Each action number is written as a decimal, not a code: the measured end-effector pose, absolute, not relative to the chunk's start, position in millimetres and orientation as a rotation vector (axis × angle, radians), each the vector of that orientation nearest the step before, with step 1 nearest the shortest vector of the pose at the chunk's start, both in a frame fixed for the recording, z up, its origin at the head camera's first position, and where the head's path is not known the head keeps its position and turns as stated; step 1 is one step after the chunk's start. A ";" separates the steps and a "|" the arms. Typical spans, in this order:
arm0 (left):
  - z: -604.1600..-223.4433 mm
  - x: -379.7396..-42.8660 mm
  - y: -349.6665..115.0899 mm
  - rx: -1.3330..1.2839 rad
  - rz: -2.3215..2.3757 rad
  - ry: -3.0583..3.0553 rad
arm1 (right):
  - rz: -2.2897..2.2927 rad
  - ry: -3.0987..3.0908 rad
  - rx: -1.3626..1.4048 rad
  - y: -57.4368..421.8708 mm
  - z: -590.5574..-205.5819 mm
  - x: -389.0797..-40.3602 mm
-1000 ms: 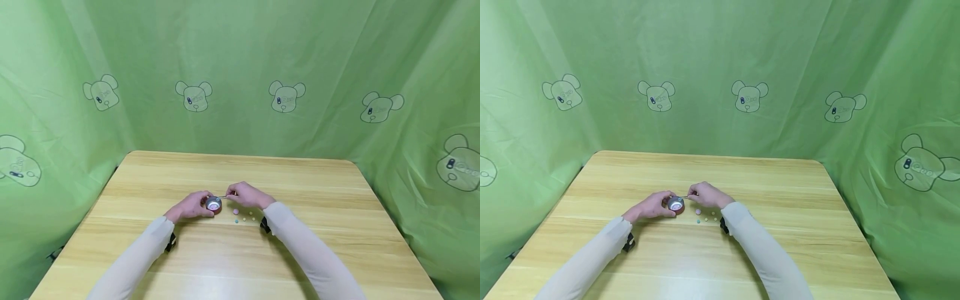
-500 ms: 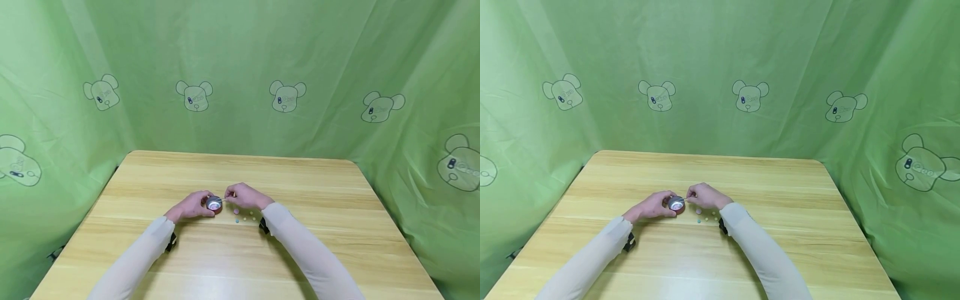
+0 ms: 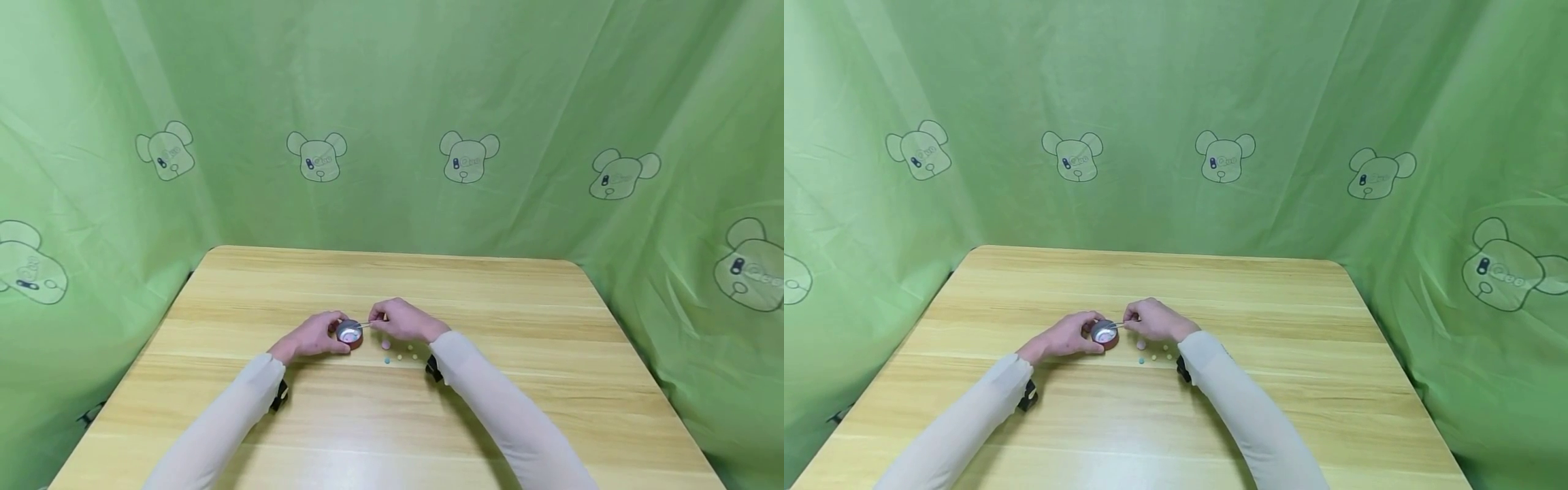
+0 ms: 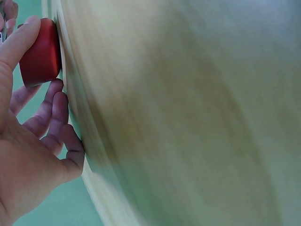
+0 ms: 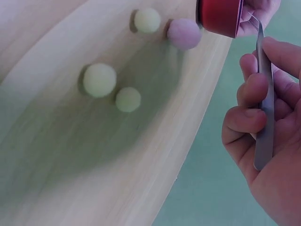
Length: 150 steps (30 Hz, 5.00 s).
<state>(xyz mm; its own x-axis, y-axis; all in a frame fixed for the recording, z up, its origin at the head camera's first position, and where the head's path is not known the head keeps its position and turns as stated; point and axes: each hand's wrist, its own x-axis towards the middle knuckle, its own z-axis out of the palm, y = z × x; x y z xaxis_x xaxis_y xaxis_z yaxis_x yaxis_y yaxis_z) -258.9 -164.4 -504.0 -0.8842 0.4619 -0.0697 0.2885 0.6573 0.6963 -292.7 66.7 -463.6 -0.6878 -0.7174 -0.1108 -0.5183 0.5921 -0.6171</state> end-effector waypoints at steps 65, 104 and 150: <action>-504.1 -256.6 -162.8 0.636 1.015 2.668 | -0.728 2.562 -0.989 185.4 -479.8 -248.5; -504.0 -257.4 -162.8 0.622 1.042 2.657 | -0.695 2.589 -1.024 184.8 -480.7 -254.1; -506.0 -259.7 -162.2 0.621 0.993 2.660 | -0.862 2.556 -1.045 100.5 -451.4 -282.9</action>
<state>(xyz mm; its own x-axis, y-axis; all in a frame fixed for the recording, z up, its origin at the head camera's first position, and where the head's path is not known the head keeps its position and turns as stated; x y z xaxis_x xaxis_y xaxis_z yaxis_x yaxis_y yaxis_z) -259.7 -162.2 -506.0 -0.8825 0.4651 -0.0695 0.3059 0.6798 0.6665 -282.9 100.5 -451.4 -0.7121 -0.7020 -0.0057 -0.5551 0.5680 -0.6076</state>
